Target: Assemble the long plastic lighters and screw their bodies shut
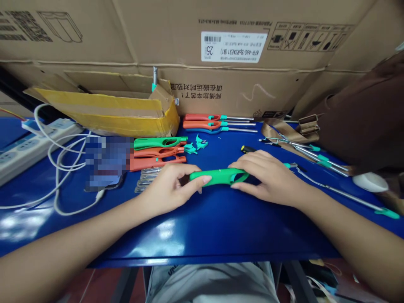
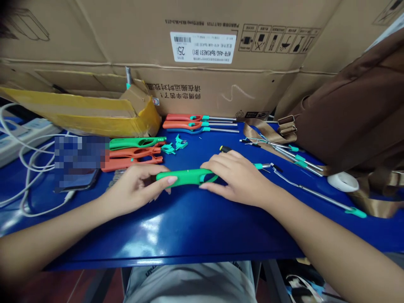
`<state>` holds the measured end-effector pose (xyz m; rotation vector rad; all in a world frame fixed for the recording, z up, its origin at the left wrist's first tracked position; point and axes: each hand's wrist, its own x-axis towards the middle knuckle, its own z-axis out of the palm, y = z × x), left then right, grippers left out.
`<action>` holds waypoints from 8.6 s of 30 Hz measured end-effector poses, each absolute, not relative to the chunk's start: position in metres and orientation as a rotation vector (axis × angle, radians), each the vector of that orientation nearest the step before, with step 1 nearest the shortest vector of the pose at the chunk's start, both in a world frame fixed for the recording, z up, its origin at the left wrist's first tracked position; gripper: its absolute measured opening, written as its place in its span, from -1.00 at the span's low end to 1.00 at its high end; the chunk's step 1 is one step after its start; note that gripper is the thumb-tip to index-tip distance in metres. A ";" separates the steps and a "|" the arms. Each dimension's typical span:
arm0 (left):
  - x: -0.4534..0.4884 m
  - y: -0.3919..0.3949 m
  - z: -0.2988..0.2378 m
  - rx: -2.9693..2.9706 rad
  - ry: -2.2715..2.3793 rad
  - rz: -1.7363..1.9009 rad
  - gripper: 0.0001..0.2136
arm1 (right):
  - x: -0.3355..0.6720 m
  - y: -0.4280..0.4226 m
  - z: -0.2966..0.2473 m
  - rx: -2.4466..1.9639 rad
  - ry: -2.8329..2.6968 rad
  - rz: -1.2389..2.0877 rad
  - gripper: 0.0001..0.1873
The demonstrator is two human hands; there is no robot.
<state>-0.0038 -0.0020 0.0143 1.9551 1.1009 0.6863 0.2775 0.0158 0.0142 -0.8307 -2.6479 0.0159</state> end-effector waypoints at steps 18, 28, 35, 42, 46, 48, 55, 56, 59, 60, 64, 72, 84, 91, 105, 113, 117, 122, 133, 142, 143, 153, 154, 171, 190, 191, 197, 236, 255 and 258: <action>-0.014 -0.003 0.003 2.739 0.743 0.646 -0.63 | 0.257 -0.006 0.004 -0.793 -2.698 0.184 -0.59; -0.023 0.008 0.008 2.866 0.733 0.477 -0.60 | 0.264 0.003 0.015 -0.863 -2.763 0.419 -0.67; -0.027 0.010 0.012 2.890 0.846 0.346 -0.67 | 0.272 0.008 0.018 -1.035 -2.860 0.344 -0.65; -0.015 0.002 0.005 2.757 0.886 0.267 -0.66 | 0.264 -0.001 0.019 -1.060 -2.871 0.425 -0.65; -0.016 0.002 0.004 2.608 0.879 0.298 -0.68 | 0.269 0.002 0.024 -1.047 -2.873 0.445 -0.65; -0.016 0.003 0.004 2.569 0.877 0.320 -0.69 | 0.271 0.002 0.024 -1.062 -2.883 0.393 -0.64; -0.014 0.009 0.005 2.537 0.915 0.305 -0.63 | 0.279 0.008 0.030 -1.098 -2.826 0.370 -0.67; -0.015 0.009 0.005 2.525 0.943 0.298 -0.63 | 0.284 0.012 0.033 -1.099 -2.792 0.343 -0.70; -0.018 0.010 0.007 2.486 1.026 0.301 -0.62 | 0.302 0.022 0.042 -1.208 -2.702 0.237 -0.65; -0.020 0.011 0.009 2.484 1.046 0.308 -0.62 | 0.310 0.025 0.045 -1.253 -2.704 0.238 -0.64; -0.028 0.017 0.018 2.513 1.051 0.368 -0.65 | 0.331 0.034 0.048 -1.278 -2.751 0.206 -0.82; -0.025 0.012 0.016 2.550 0.955 0.420 -0.72 | 0.304 0.024 0.035 -1.100 -2.892 0.185 -0.69; -0.007 -0.006 0.018 1.794 1.054 0.383 -0.54 | 0.275 0.006 0.018 -0.826 -2.892 -0.053 -0.58; -0.001 -0.010 0.018 1.366 1.039 0.303 -0.45 | 0.272 0.002 0.015 -0.818 -2.854 -0.097 -0.58; -0.004 -0.009 0.009 2.318 0.975 0.471 -0.68 | 0.297 0.028 0.034 -1.223 -2.446 0.097 -0.62; -0.010 -0.009 0.004 2.646 0.926 0.366 -0.62 | 0.312 0.052 0.003 -1.671 -2.391 -0.053 -0.78; -0.016 -0.007 0.018 2.696 1.029 0.294 -0.71 | 0.311 0.051 0.006 -1.664 -2.333 -0.055 -0.83; -0.018 -0.008 0.022 2.651 1.043 0.178 -0.74 | 0.301 0.041 0.014 -1.408 -2.026 0.054 -0.72; -0.012 -0.010 0.004 2.329 0.900 0.438 -0.72 | 0.292 0.037 0.000 -0.887 -2.430 0.210 -0.51; -0.008 -0.011 0.006 2.312 0.808 0.460 -0.68 | 0.287 0.045 -0.018 -0.913 -2.394 0.209 -0.43; -0.008 -0.011 0.004 2.304 0.805 0.470 -0.68 | 0.285 0.045 -0.017 -0.903 -2.385 0.212 -0.47; 0.003 -0.017 -0.007 1.940 0.908 0.646 -0.74 | 0.275 0.021 0.013 -0.906 -1.694 0.415 -0.84; 0.005 -0.018 -0.006 1.880 0.920 0.670 -0.75 | 0.274 0.018 0.015 -0.862 -1.642 0.480 -0.85; 0.008 -0.008 0.012 0.710 0.906 0.839 -0.81 | 0.264 -0.013 0.019 -0.519 -1.801 0.789 -0.66; 0.008 -0.005 0.014 0.480 0.967 0.887 -0.85 | 0.263 -0.010 0.021 -0.529 -1.891 0.785 -0.68; 0.008 -0.004 0.014 0.454 0.963 0.891 -0.84 | 0.263 -0.010 0.022 -0.525 -1.920 0.745 -0.67; 0.008 -0.003 0.015 0.360 0.963 0.911 -0.78 | 0.262 -0.009 0.022 -0.517 -1.971 0.677 -0.58; 0.006 -0.003 0.009 0.459 0.911 0.871 -0.84 | 0.263 -0.009 0.028 -0.527 -2.089 0.484 -0.54; 0.005 -0.004 0.009 0.523 0.852 0.857 -0.81 | 0.264 -0.010 0.029 -0.479 -2.135 0.458 -0.56; 0.004 -0.004 0.007 0.535 0.835 0.854 -0.82 | 0.264 -0.009 0.028 -0.467 -2.133 0.449 -0.57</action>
